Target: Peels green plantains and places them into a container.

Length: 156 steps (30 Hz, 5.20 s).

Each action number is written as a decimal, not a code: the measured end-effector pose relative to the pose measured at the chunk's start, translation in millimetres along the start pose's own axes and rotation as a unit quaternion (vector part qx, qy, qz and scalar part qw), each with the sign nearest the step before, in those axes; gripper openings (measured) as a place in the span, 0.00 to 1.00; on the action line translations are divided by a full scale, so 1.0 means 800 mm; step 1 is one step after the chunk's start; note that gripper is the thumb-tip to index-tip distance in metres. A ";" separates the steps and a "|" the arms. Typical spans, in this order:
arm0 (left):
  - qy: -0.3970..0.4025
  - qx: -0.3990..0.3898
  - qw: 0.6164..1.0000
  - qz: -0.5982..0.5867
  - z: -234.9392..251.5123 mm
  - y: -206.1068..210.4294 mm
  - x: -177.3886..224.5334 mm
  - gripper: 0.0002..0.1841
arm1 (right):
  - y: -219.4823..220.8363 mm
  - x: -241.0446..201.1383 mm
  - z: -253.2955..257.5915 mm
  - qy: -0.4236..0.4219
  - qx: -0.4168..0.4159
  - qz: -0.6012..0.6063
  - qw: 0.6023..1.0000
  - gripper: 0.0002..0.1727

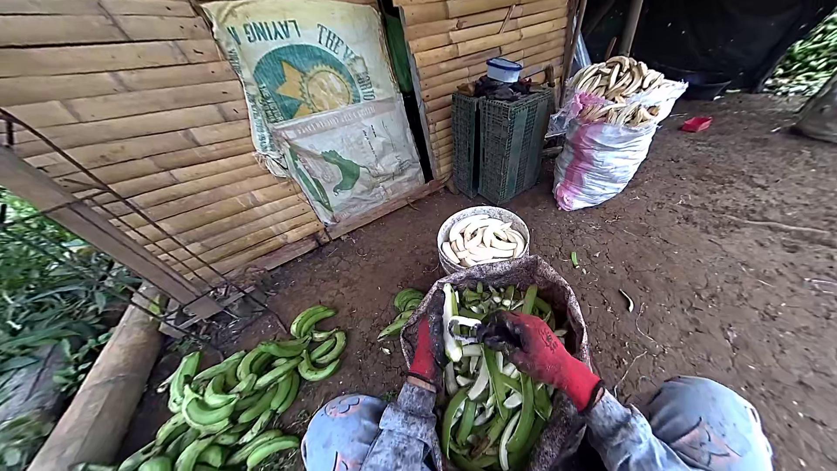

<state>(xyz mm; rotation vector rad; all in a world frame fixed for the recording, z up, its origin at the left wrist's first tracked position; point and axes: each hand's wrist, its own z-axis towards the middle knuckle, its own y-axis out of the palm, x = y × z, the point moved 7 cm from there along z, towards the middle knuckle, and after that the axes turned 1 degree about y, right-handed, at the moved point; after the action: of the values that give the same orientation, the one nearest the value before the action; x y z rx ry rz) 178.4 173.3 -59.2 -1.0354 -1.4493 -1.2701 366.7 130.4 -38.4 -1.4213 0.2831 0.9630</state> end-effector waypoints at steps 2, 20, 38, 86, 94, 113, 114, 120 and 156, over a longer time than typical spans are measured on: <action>0.005 -0.028 0.999 -0.030 0.002 0.000 0.005 0.22 | 0.019 -0.015 -0.008 -0.016 -0.031 -0.046 0.998 0.23; -0.038 -0.140 0.978 0.150 -0.054 0.034 -0.002 0.21 | -0.031 0.036 0.019 0.206 0.040 -0.141 0.967 0.27; 0.038 0.052 0.992 -0.104 -0.015 0.001 0.005 0.25 | 0.025 -0.030 -0.010 0.043 0.043 -0.144 0.988 0.25; -0.119 -0.040 0.810 0.572 0.044 0.013 -0.063 0.36 | -0.069 0.070 0.217 0.187 0.068 0.024 0.980 0.19; -0.126 0.018 0.922 0.366 0.065 -0.010 -0.101 0.34 | -0.051 0.054 0.323 0.150 0.058 -0.026 0.987 0.20; 0.111 0.120 0.986 -0.043 0.006 0.017 -0.006 0.20 | -0.053 0.023 -0.031 0.097 0.035 0.072 0.992 0.23; 0.107 0.135 0.978 -0.117 0.011 0.009 0.002 0.19 | -0.036 0.015 -0.037 0.089 -0.002 0.094 0.992 0.22; 0.046 0.043 0.974 -0.218 -0.011 0.020 0.012 0.21 | 0.035 -0.020 -0.025 0.035 -0.077 0.189 0.978 0.31; 0.048 -0.009 0.998 0.033 -0.032 0.035 -0.005 0.20 | -0.008 0.020 0.028 0.194 0.029 -0.108 0.975 0.31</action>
<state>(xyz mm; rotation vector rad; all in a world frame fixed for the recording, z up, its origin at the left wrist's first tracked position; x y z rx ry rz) 209.5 150.6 -55.7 -1.0116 -1.3220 -1.2693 372.9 157.9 -40.5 -1.5459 0.4322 0.4915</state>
